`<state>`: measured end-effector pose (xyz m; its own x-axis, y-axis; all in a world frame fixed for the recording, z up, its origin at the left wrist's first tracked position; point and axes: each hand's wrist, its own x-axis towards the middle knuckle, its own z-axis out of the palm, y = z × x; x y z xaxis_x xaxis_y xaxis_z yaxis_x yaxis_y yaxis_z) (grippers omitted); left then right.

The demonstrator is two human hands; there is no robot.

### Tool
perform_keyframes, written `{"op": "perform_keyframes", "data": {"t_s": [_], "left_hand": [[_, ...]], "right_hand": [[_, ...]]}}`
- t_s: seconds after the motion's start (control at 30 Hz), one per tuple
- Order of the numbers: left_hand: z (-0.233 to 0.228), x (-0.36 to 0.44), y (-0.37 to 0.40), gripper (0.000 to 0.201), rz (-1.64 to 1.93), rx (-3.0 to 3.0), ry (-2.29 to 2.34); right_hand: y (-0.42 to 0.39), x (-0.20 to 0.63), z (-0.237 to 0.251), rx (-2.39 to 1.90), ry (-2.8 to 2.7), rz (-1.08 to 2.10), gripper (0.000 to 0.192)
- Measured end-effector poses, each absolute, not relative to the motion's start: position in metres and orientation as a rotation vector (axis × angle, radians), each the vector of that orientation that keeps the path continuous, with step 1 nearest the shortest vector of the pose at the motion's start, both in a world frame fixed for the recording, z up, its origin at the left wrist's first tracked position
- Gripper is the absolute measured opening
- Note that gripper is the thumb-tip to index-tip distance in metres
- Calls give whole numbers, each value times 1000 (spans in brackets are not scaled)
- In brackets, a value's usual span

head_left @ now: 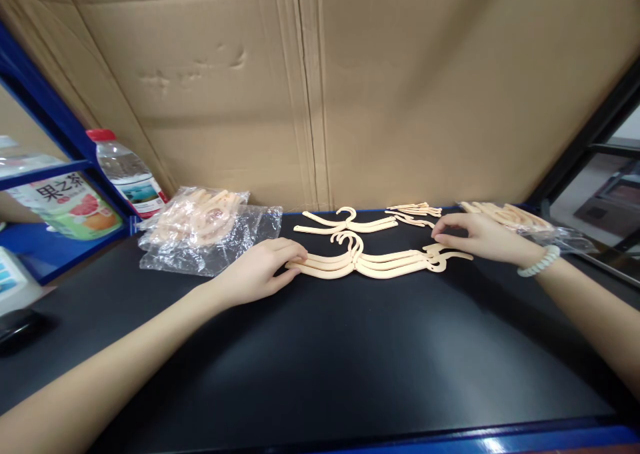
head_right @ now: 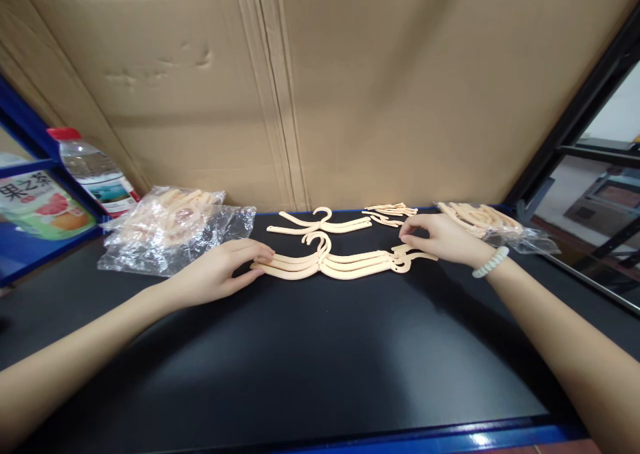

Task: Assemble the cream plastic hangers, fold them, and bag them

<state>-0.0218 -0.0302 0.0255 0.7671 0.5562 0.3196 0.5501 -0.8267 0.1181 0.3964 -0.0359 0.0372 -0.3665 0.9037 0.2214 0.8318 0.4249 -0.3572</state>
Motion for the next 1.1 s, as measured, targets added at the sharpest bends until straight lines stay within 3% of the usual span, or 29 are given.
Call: {"op": "perform_keyframes", "data": {"t_s": [0.17, 0.5, 1.0, 1.1], "left_hand": [[27, -23, -31, 23, 470, 2954, 895], [23, -5, -53, 70, 119, 2941, 789], [28, -3, -60, 73, -76, 2919, 829], [27, -3, -59, 73, -50, 2918, 815]], "right_hand": [[-36, 396, 37, -1481, -2301, 268, 39], [-37, 390, 33, -1442, -2340, 266, 29], [-37, 388, 33, -1416, -2385, 323, 35], [-40, 384, 31, -1313, -2449, 362, 50]]}}
